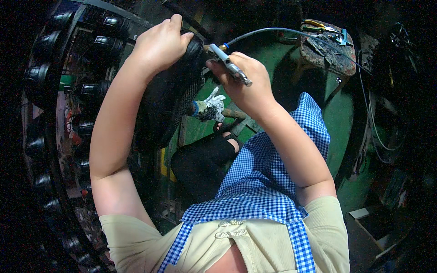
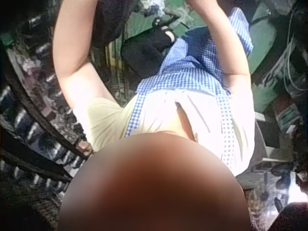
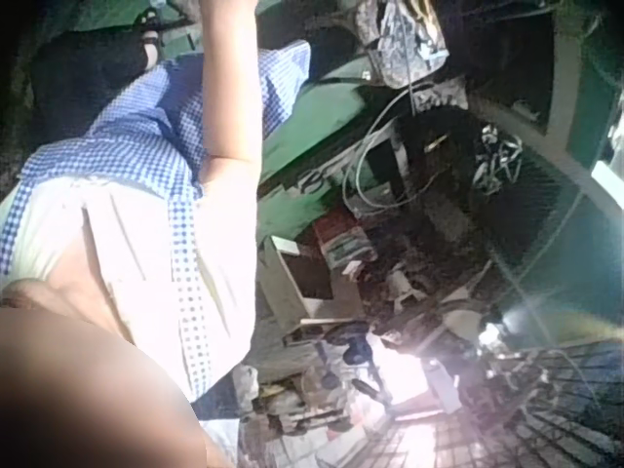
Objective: Applying a spray finish or adhesive to black leather shoes using an industrial spray gun.
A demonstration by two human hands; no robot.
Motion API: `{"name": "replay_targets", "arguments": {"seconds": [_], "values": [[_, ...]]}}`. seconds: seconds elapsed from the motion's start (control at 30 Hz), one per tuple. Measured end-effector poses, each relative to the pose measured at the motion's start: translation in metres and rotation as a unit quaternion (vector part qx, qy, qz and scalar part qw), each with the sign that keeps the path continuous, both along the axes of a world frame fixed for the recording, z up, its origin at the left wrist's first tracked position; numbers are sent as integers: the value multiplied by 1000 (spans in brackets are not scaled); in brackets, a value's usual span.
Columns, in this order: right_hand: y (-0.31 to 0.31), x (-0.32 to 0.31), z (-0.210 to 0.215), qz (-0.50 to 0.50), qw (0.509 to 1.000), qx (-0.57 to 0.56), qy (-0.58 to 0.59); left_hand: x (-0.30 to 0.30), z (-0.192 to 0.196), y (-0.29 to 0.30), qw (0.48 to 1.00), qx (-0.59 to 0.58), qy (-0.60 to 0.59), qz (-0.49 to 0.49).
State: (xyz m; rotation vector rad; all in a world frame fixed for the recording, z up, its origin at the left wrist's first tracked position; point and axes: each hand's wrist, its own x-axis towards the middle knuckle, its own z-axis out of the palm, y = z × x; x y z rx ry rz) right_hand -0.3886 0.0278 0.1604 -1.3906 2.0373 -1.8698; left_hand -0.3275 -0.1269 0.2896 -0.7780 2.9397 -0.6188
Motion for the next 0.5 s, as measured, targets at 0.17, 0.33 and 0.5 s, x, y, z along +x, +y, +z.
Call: {"name": "replay_targets", "arguments": {"seconds": [0.17,0.33,0.5], "values": [[-10,11,8,-11,999,42,16,-3,9,-20,997,51,-23,49],[-11,23,11,4,998,60,30,6,12,-45,998,56,3,41],[-8,36,5,40,999,2,31,14,20,-48,983,152,41,93]]}}
